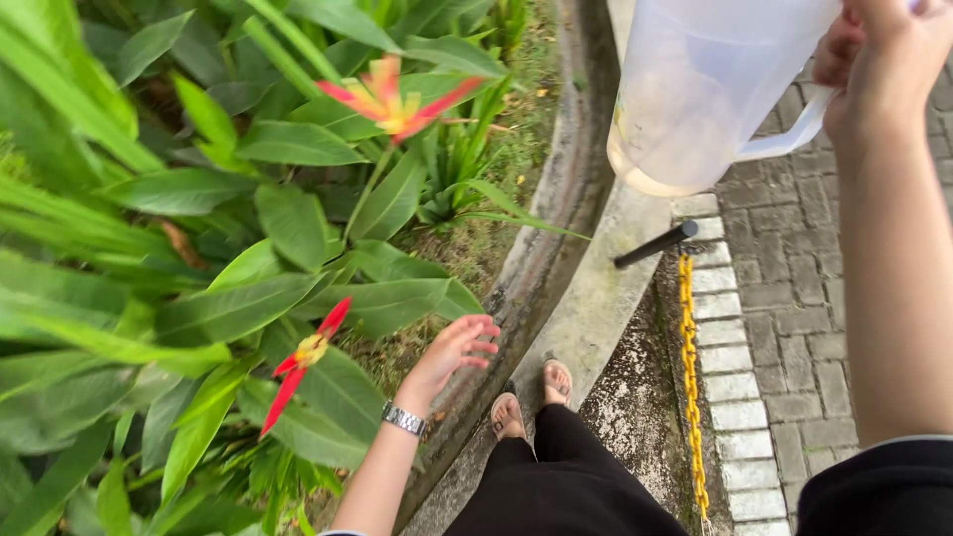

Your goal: Watering garden plants with a plastic pitcher and refilling it at an outdoor faucet.

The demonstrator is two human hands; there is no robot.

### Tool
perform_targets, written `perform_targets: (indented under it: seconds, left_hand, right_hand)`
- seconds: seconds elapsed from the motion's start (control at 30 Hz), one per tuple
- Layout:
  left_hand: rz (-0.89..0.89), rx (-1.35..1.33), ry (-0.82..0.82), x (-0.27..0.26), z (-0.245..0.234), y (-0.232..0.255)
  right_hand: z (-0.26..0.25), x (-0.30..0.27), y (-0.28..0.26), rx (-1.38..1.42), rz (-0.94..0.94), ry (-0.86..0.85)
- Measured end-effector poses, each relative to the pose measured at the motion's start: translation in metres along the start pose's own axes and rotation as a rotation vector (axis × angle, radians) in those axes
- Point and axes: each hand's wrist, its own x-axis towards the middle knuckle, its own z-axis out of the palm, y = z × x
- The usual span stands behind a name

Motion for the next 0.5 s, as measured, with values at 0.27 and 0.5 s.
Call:
perform_targets:
  seconds: [0.27,0.5]
  left_hand:
    - [0.208,-0.104,-0.041,0.093,0.05,0.039]
    - [0.223,-0.164,-0.072,0.162,0.09,0.084]
  right_hand:
    - [-0.108,0.005,0.077,0.005,-0.026,0.13]
    - [-0.166,0.055,0.143,-0.072,0.15,0.028]
